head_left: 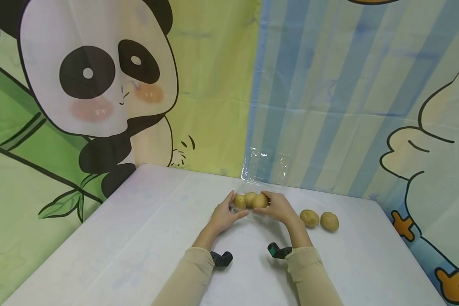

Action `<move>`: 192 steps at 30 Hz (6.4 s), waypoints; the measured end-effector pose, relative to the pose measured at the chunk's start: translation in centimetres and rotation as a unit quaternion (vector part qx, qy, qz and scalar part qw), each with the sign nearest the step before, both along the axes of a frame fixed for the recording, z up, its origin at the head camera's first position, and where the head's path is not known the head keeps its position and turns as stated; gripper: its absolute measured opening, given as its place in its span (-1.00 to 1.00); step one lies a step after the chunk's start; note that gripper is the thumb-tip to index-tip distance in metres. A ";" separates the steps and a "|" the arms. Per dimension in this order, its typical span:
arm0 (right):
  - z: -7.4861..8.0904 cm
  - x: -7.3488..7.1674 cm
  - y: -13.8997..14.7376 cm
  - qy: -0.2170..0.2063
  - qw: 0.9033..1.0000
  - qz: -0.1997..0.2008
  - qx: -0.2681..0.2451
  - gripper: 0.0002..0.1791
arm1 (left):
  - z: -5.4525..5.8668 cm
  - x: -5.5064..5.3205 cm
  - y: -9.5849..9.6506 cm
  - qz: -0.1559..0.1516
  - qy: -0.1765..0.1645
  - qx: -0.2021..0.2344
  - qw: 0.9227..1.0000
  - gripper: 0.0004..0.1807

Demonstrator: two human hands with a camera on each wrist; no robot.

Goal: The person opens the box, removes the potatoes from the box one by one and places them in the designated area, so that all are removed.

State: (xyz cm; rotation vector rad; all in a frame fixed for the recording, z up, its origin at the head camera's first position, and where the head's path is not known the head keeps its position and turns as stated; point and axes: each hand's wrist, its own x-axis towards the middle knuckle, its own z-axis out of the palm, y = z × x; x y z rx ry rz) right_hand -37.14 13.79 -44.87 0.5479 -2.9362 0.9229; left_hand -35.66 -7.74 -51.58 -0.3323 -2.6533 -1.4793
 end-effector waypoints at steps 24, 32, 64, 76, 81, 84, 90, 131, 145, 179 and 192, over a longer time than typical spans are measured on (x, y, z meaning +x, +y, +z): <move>1.3 1.4 1.8 0.001 1.000 -0.002 -0.027 -0.17 | 0.1 0.1 0.1 0.005 -0.011 0.012 1.000 0.13; 1.2 1.4 2.7 0.017 0.999 0.003 -0.034 -0.17 | -0.1 0.1 0.1 0.010 -0.013 0.012 1.000 0.12; 1.4 2.2 7.0 0.044 0.999 -0.003 -0.030 -0.15 | 0.0 0.0 0.1 0.006 -0.013 0.018 1.000 0.09; 1.4 2.7 9.4 0.058 0.998 -0.020 -0.032 -0.14 | -0.1 -0.1 0.0 0.005 -0.015 0.018 1.000 0.09; 1.7 2.9 10.3 0.041 0.997 -0.033 -0.049 -0.15 | 0.1 0.0 0.0 0.003 -0.013 0.020 1.000 0.08; 1.8 3.0 11.0 0.035 0.997 -0.039 -0.057 -0.15 | 0.1 0.0 0.0 0.003 -0.011 0.020 1.000 0.08; 1.7 3.3 12.3 0.042 0.997 -0.052 -0.046 -0.10 | -0.1 0.0 0.0 0.004 -0.013 0.021 1.000 0.09; 0.3 6.0 21.2 -0.011 0.970 -0.238 -0.054 0.00 | 0.0 0.0 0.1 0.008 -0.010 0.019 1.000 0.07; -1.5 6.4 23.1 -0.085 0.961 -0.259 -0.040 0.05 | -0.2 -0.1 0.0 0.009 -0.014 0.016 1.000 0.08; -2.3 6.2 23.3 -0.147 0.958 -0.241 -0.049 0.06 | 0.0 0.0 0.1 0.006 -0.010 0.004 1.000 0.13; -2.0 6.7 23.8 -0.170 0.954 -0.242 -0.054 0.09 | 0.0 0.1 0.3 0.007 -0.008 0.005 1.000 0.07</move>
